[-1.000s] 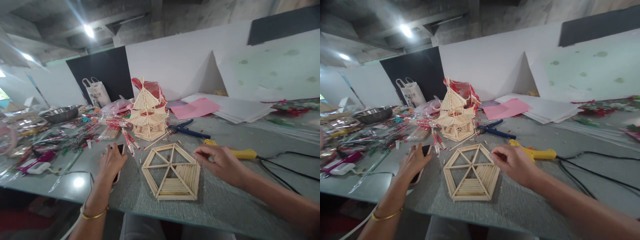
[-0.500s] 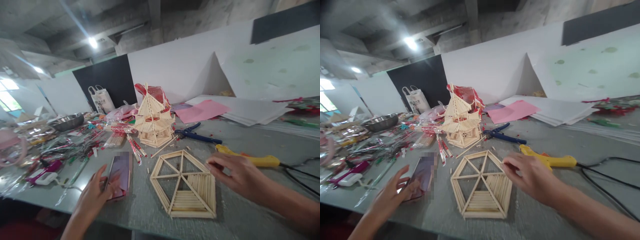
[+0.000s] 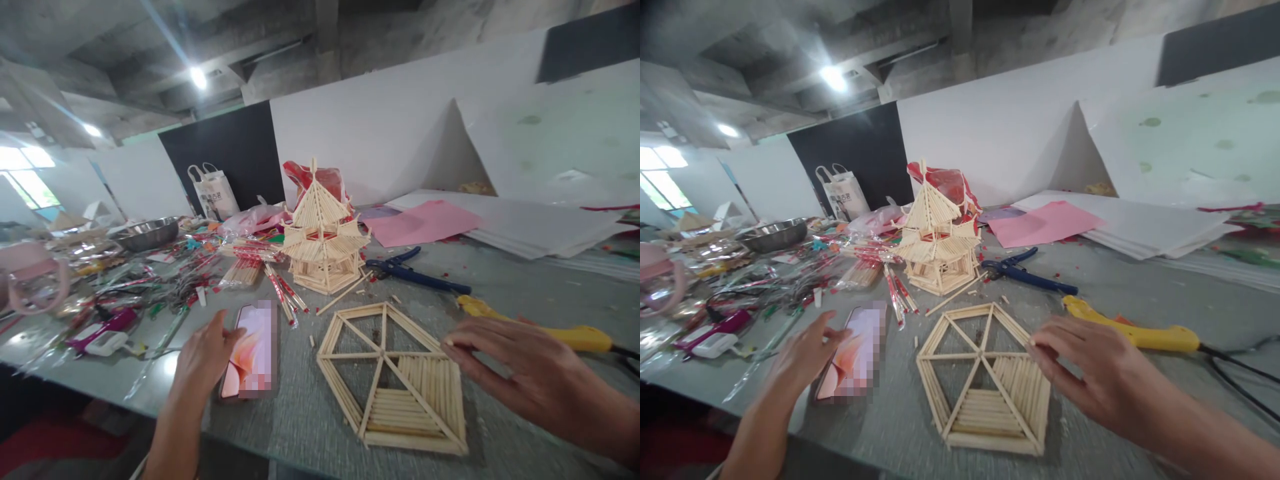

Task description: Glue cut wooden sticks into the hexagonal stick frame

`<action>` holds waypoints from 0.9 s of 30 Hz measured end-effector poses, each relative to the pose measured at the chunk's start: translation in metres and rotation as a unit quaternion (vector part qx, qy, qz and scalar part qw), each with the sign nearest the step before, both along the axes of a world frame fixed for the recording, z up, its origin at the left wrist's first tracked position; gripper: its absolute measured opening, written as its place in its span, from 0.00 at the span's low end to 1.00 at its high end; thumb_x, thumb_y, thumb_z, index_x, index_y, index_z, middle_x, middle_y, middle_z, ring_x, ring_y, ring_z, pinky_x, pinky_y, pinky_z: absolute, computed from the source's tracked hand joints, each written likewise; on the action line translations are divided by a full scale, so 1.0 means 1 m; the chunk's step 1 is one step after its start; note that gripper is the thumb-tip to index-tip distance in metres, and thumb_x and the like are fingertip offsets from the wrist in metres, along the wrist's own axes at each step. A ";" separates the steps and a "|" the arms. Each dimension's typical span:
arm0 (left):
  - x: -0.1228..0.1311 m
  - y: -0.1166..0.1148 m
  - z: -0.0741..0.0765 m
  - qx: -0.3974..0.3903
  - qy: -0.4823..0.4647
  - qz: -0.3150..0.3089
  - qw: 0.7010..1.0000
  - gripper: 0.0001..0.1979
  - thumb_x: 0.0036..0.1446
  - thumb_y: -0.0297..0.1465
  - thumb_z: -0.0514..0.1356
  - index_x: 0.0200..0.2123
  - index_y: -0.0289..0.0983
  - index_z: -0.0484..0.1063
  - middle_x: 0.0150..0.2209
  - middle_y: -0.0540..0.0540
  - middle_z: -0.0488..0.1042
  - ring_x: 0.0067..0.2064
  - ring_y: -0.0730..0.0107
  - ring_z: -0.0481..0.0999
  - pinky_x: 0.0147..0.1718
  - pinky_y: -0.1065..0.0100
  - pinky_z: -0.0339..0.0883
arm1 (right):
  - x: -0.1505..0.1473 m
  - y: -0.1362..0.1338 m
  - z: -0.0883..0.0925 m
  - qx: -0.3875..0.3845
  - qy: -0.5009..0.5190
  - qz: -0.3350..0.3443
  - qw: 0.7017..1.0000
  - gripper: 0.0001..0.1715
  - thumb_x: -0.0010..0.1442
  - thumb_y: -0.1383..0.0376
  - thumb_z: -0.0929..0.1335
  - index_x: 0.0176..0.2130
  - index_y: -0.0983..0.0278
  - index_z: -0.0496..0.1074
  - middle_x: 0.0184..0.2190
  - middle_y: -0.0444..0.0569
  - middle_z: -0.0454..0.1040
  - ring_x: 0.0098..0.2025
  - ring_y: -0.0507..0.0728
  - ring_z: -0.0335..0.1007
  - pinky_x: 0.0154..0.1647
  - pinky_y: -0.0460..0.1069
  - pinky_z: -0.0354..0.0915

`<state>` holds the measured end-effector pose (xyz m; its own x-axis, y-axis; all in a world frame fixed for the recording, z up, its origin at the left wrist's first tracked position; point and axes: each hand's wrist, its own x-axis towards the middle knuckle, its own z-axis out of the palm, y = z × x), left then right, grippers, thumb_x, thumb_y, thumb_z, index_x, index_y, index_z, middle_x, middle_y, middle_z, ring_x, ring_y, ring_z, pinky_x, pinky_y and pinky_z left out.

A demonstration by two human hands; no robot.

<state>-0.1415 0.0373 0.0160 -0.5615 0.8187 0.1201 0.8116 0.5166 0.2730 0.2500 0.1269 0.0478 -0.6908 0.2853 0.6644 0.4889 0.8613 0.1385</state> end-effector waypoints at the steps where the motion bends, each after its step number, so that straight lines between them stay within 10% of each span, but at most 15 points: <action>1: 0.002 0.002 0.002 -0.001 0.013 0.022 1.000 0.26 0.56 0.43 0.46 0.53 0.34 0.60 0.38 0.40 0.76 0.42 0.51 0.74 0.39 0.58 0.62 | 0.000 0.000 0.000 0.003 -0.004 -0.002 1.000 0.09 0.58 0.69 0.60 0.28 0.62 0.67 0.26 0.47 0.74 0.28 0.53 0.71 0.29 0.46 0.64; 27: 0.003 -0.019 -0.015 0.079 -0.036 0.032 0.996 0.30 0.52 0.47 0.51 0.53 0.35 0.59 0.51 0.37 0.67 0.46 0.58 0.72 0.42 0.60 0.63 | 0.002 0.009 -0.007 -0.008 -0.015 0.009 1.000 0.09 0.58 0.68 0.60 0.27 0.61 0.65 0.25 0.47 0.74 0.26 0.52 0.70 0.26 0.46 0.61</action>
<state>-0.1387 0.0186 0.0013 -0.6237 0.7551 0.2020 0.7537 0.5124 0.4116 0.2525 0.1355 0.0406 -0.7154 0.2839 0.6384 0.4699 0.8717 0.1390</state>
